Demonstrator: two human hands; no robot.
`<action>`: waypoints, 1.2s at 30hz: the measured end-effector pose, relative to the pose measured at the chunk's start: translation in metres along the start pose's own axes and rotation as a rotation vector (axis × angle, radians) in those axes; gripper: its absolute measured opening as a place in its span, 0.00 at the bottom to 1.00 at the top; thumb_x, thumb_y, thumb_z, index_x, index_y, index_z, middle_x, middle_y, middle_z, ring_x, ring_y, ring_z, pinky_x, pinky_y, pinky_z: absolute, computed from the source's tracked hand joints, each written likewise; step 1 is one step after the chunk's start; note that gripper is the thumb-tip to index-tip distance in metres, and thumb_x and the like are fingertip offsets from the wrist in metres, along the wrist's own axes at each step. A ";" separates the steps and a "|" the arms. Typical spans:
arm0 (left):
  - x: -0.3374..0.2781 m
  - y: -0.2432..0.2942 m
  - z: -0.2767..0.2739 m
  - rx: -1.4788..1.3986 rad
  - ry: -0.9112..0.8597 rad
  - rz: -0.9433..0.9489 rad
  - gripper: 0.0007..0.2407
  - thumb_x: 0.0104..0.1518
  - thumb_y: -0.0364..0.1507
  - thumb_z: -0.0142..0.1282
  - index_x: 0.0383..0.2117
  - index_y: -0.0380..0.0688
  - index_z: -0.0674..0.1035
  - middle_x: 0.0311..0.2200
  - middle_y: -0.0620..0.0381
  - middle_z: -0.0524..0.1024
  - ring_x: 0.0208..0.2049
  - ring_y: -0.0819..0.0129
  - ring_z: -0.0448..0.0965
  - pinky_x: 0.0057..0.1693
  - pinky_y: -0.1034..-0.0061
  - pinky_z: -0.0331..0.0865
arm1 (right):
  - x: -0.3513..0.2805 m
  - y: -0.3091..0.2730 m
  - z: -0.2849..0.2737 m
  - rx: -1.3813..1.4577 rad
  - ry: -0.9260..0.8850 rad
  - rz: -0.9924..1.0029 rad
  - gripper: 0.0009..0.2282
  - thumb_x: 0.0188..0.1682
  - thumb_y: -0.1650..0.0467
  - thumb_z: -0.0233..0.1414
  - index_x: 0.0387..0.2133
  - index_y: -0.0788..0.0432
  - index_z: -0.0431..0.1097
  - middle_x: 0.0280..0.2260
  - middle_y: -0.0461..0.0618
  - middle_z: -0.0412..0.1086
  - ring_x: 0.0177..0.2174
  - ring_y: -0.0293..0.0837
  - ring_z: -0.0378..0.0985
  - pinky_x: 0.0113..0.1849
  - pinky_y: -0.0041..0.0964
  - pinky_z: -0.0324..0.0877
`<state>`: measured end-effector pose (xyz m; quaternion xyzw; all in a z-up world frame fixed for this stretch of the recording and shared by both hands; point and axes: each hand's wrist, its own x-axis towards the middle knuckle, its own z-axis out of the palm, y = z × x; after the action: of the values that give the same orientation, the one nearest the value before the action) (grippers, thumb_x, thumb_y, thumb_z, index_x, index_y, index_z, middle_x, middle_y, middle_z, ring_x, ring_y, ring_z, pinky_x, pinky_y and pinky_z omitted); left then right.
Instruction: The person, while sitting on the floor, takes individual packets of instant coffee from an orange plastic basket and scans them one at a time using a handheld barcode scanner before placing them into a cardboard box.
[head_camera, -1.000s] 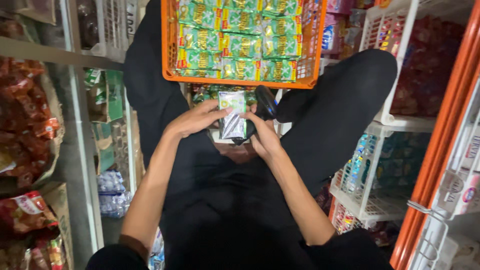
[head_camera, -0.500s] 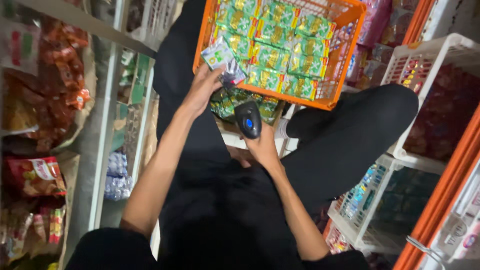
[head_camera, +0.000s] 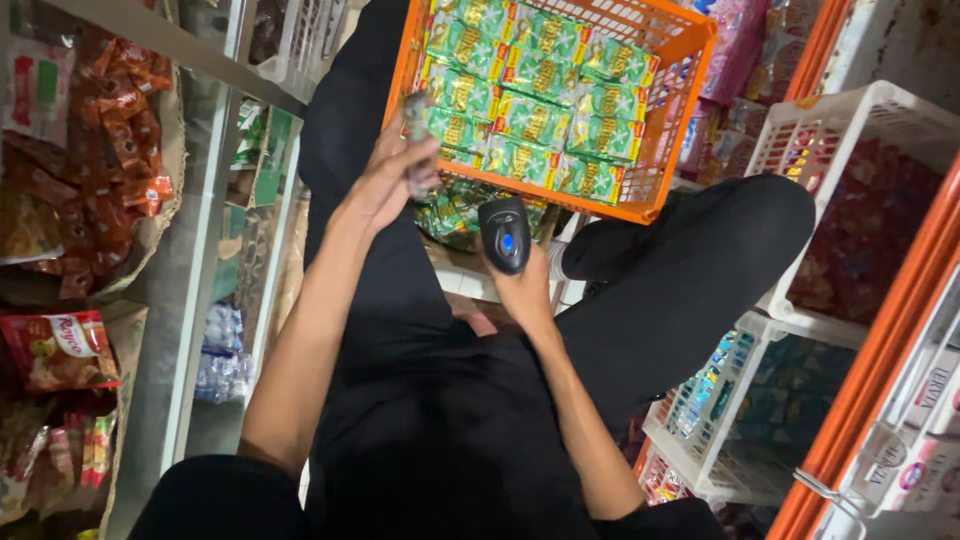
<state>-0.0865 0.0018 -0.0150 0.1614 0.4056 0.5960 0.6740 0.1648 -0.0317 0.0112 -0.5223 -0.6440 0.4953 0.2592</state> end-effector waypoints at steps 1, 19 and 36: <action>-0.004 0.001 0.001 0.069 -0.032 -0.001 0.28 0.57 0.25 0.60 0.64 0.51 0.62 0.34 0.64 0.68 0.28 0.76 0.64 0.36 0.77 0.61 | 0.001 0.003 -0.001 0.000 0.030 0.052 0.11 0.48 0.70 0.64 0.32 0.67 0.73 0.25 0.50 0.74 0.26 0.39 0.73 0.30 0.37 0.70; 0.174 -0.011 -0.005 1.547 -0.401 0.016 0.20 0.60 0.34 0.52 0.59 0.43 0.76 0.57 0.47 0.78 0.58 0.54 0.78 0.64 0.64 0.70 | 0.003 -0.004 -0.024 0.371 -0.014 0.294 0.10 0.50 0.68 0.60 0.35 0.65 0.76 0.25 0.46 0.77 0.28 0.36 0.79 0.33 0.33 0.73; 0.136 -0.028 0.022 1.918 -0.353 -0.039 0.22 0.44 0.35 0.72 0.47 0.44 0.83 0.46 0.43 0.80 0.51 0.47 0.78 0.57 0.57 0.70 | 0.000 -0.008 -0.034 0.383 0.031 0.268 0.09 0.48 0.67 0.62 0.30 0.64 0.76 0.24 0.45 0.76 0.26 0.34 0.78 0.31 0.32 0.72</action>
<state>-0.0568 0.1276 -0.0692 0.7218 0.6143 -0.0313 0.3172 0.1903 -0.0193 0.0315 -0.5521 -0.4592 0.6302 0.2954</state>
